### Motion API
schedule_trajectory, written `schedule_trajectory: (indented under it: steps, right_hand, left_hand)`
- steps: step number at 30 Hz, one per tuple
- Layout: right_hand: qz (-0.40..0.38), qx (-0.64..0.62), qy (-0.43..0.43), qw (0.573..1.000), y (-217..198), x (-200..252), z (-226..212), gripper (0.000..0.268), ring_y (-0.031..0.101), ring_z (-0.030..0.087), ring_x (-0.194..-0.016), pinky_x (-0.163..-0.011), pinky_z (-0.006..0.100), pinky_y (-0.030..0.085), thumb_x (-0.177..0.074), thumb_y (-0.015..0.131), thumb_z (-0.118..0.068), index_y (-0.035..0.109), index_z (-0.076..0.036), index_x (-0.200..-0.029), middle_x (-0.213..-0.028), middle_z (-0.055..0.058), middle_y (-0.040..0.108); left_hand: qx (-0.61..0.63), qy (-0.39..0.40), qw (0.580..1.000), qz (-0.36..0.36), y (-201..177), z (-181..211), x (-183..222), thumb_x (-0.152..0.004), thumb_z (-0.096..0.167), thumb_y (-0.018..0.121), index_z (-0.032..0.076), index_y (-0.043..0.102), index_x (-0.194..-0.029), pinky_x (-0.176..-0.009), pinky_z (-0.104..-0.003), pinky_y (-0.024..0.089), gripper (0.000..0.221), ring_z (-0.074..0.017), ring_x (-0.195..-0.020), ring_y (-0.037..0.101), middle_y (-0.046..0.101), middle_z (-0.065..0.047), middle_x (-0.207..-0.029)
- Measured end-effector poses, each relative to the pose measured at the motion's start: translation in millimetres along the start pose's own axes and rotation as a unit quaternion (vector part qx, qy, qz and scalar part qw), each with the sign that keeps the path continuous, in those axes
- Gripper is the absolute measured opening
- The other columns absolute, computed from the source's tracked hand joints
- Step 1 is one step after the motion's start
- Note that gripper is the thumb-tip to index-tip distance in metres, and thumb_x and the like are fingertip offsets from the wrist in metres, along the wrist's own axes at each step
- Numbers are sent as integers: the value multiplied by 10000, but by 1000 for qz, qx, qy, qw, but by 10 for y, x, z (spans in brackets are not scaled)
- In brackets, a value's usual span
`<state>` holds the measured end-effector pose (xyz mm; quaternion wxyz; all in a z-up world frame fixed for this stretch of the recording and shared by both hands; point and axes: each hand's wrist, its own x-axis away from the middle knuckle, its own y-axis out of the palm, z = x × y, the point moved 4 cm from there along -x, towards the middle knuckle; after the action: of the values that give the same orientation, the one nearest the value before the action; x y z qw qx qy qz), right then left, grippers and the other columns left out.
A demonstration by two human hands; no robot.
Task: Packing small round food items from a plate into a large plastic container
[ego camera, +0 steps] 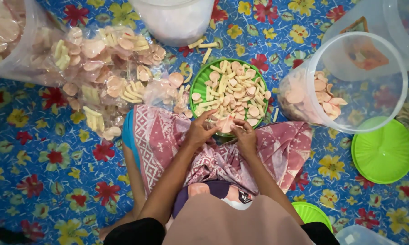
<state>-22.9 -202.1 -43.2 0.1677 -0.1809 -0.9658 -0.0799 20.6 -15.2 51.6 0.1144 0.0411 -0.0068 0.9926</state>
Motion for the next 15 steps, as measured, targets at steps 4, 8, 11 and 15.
schedule_trajectory:
  steps: [4, 8, 11, 15]
  right_hand:
    - [-5, 33, 8, 999, 134, 61, -229, 238, 633, 93, -738, -679, 205, 540, -822, 692, -122, 656, -68, -1051, -930, 45, 603]
    - [-34, 85, 7, 996, 94, -62, -55, 249, 614, 87, -781, -703, 225, 530, -794, 738, -170, 688, -97, -1027, -923, 53, 648]
    - [-37, 106, 23, 993, 94, -71, -12, 232, 593, 89, -773, -692, 219, 517, -771, 761, -180, 703, -92, -978, -900, 51, 652]
    - [-16, 118, 34, 992, 80, -113, 124, 204, 566, 86, -755, -657, 192, 511, -765, 760, -164, 697, -86, -943, -887, 38, 635]
  left_hand:
    - [-37, 18, 999, 13, 23, -84, -47, -655, 115, 824, 187, 576, -1227, -563, -274, 535, 627, -180, -688, 667, 668, -106, -895]
    - [-81, 45, 996, 16, 21, 107, -68, -670, 129, 811, 179, 582, -1220, -584, -281, 528, 597, -204, -685, 656, 670, -108, -875]
    - [-108, 87, 990, 13, 50, -35, -101, -662, 128, 804, 177, 584, -1224, -695, -329, 513, 606, -252, -809, 643, 654, -102, -988]
    - [-125, 128, 984, 13, 83, -427, -153, -687, 158, 779, 171, 572, -1236, -875, -384, 471, 587, -294, -990, 609, 622, -94, -1126]
